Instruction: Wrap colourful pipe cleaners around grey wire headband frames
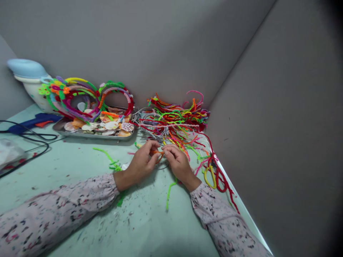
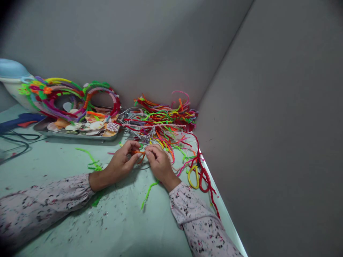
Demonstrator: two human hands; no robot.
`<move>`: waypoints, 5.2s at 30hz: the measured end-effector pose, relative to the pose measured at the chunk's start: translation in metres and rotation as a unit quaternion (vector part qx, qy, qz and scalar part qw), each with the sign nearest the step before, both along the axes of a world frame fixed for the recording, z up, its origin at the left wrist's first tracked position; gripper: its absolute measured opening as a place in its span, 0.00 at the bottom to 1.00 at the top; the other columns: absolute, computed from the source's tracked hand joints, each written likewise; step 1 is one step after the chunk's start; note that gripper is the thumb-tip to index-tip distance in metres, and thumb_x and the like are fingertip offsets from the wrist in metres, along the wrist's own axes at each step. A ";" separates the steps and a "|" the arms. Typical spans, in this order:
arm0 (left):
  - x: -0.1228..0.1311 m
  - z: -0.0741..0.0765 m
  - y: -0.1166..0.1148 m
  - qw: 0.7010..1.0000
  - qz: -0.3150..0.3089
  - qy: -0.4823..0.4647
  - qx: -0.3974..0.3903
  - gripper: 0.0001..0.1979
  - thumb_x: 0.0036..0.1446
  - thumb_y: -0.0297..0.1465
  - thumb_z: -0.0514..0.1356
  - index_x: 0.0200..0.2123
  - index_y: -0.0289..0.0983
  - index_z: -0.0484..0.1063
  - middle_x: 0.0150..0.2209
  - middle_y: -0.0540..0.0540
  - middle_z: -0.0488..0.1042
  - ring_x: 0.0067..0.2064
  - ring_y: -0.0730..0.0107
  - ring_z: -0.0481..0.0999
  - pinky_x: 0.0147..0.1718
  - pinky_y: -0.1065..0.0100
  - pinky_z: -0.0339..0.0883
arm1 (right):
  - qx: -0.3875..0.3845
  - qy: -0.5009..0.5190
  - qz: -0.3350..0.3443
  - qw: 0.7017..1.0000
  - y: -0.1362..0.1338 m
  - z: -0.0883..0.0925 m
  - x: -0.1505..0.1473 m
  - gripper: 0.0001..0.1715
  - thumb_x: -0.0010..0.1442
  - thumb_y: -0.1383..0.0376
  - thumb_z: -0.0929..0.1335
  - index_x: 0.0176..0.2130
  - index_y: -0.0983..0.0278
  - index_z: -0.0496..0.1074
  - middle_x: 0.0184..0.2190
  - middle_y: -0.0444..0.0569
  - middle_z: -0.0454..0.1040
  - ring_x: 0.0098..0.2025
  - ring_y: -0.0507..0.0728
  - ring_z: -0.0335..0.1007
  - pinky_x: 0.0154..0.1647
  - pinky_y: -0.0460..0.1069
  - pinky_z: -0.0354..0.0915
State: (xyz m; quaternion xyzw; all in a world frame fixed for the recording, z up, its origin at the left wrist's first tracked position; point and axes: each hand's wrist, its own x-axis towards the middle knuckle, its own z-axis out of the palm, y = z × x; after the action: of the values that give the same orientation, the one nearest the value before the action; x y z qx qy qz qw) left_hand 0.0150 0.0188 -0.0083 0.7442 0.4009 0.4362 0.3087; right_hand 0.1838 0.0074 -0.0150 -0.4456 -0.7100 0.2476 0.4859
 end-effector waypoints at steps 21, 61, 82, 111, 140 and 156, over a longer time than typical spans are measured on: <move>-0.002 -0.001 0.001 0.997 -0.019 -0.061 -0.040 0.09 0.60 0.31 0.56 0.44 0.38 0.62 0.37 0.48 0.69 0.36 0.70 0.71 0.34 0.69 0.67 | 0.038 -0.035 -0.023 0.998 -0.001 -0.002 0.000 0.11 0.59 0.71 0.66 0.41 0.60 0.73 0.45 0.49 0.70 0.39 0.53 0.68 0.37 0.48 0.66; 0.000 0.001 0.001 1.000 -0.001 -0.016 0.002 0.08 0.58 0.29 0.55 0.42 0.37 0.64 0.40 0.45 0.71 0.39 0.68 0.71 0.39 0.65 0.66 | -0.011 0.060 -0.009 0.998 0.004 -0.004 -0.001 0.04 0.57 0.63 0.70 0.34 0.61 0.74 0.38 0.47 0.72 0.38 0.53 0.69 0.34 0.47 0.66; 0.000 0.000 0.000 1.000 -0.006 0.002 -0.001 0.09 0.58 0.28 0.56 0.43 0.38 0.63 0.40 0.46 0.71 0.39 0.68 0.72 0.39 0.66 0.66 | -0.091 0.068 0.026 0.993 0.001 0.003 0.001 0.11 0.61 0.60 0.66 0.29 0.63 0.71 0.27 0.43 0.67 0.27 0.50 0.64 0.29 0.46 0.62; -0.002 -0.001 0.003 0.999 0.002 -0.033 -0.016 0.10 0.58 0.29 0.56 0.44 0.38 0.63 0.39 0.46 0.70 0.38 0.68 0.71 0.36 0.67 0.66 | 0.085 -0.035 -0.042 0.995 -0.001 -0.006 0.000 0.09 0.60 0.67 0.68 0.42 0.57 0.73 0.45 0.48 0.67 0.35 0.51 0.69 0.37 0.48 0.70; -0.001 -0.003 0.002 1.000 -0.001 -0.026 -0.006 0.10 0.58 0.28 0.56 0.44 0.37 0.63 0.40 0.46 0.70 0.38 0.69 0.71 0.39 0.66 0.66 | 0.072 -0.115 -0.047 0.990 0.001 -0.004 0.003 0.04 0.61 0.65 0.67 0.38 0.62 0.73 0.41 0.49 0.73 0.42 0.56 0.69 0.43 0.50 0.66; 0.000 -0.001 0.002 1.000 -0.004 -0.013 -0.002 0.09 0.58 0.28 0.56 0.43 0.37 0.63 0.39 0.46 0.70 0.38 0.69 0.71 0.39 0.66 0.66 | 0.020 -0.051 -0.014 0.998 0.000 -0.001 0.002 0.08 0.64 0.64 0.63 0.36 0.61 0.72 0.41 0.49 0.73 0.44 0.55 0.70 0.47 0.51 0.65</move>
State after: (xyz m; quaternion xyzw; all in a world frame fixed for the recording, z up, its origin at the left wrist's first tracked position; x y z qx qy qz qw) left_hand 0.0147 0.0204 -0.0092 0.7394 0.3949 0.4437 0.3169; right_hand 0.1859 0.0072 -0.0155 -0.4576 -0.7322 0.2031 0.4618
